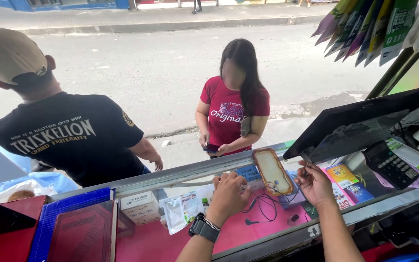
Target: A technician at a mobile repair service desk receives a smartphone from a customer, inspects it, and plugs it into a charging cable to diagnose power or charging issues.
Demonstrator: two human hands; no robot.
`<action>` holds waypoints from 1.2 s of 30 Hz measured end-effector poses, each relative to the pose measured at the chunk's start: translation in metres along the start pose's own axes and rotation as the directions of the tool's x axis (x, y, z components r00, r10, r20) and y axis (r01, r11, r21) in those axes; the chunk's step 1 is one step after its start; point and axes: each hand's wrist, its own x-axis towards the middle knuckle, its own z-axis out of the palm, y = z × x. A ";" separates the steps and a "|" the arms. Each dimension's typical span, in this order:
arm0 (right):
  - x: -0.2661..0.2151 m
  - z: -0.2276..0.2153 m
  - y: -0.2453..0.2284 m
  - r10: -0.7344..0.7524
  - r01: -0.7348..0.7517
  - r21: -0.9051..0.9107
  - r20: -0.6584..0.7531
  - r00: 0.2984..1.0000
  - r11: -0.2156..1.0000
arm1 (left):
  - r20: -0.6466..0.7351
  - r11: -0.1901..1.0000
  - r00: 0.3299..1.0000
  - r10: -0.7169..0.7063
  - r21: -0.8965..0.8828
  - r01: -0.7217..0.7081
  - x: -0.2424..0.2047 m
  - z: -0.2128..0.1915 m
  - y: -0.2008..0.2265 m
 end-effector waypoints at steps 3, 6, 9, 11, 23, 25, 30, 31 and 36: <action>-0.001 0.000 0.002 -0.037 0.038 -0.075 0.020 0.999 0.996 | -0.013 1.000 1.000 0.009 0.003 -0.009 -0.001 -0.003 0.002; 0.002 -0.013 0.013 -0.090 0.094 -0.119 0.042 0.995 0.988 | 0.015 0.999 1.000 -0.019 0.037 0.019 -0.005 -0.016 0.010; 0.008 -0.023 0.018 -0.114 0.120 -0.163 0.047 0.992 0.979 | 0.027 0.997 0.999 -0.040 0.071 0.038 -0.005 -0.022 0.014; 0.009 -0.026 0.020 -0.102 0.106 -0.179 0.035 0.994 0.978 | 0.026 0.997 0.999 -0.042 0.071 0.040 -0.004 -0.022 0.014; 0.008 -0.023 0.013 -0.076 0.080 -0.146 0.032 0.997 0.986 | -0.019 0.998 1.000 -0.018 0.053 0.019 -0.003 -0.015 0.006; 0.006 -0.020 0.011 -0.069 0.074 -0.123 0.040 0.997 0.990 | -0.020 0.999 1.000 -0.020 0.044 0.021 -0.003 -0.011 0.004; 0.012 -0.025 0.012 -0.065 0.071 -0.127 0.048 0.997 0.989 | -0.036 0.999 0.999 -0.001 0.051 0.003 -0.003 -0.010 0.003; 0.016 -0.027 0.013 -0.066 0.072 -0.121 0.050 0.997 0.990 | -0.042 0.999 0.999 0.006 0.051 -0.004 -0.003 -0.009 0.003; 0.018 -0.031 0.017 -0.035 0.036 -0.108 0.007 0.999 0.993 | -0.062 0.998 0.998 0.015 0.054 -0.011 0.000 0.005 -0.005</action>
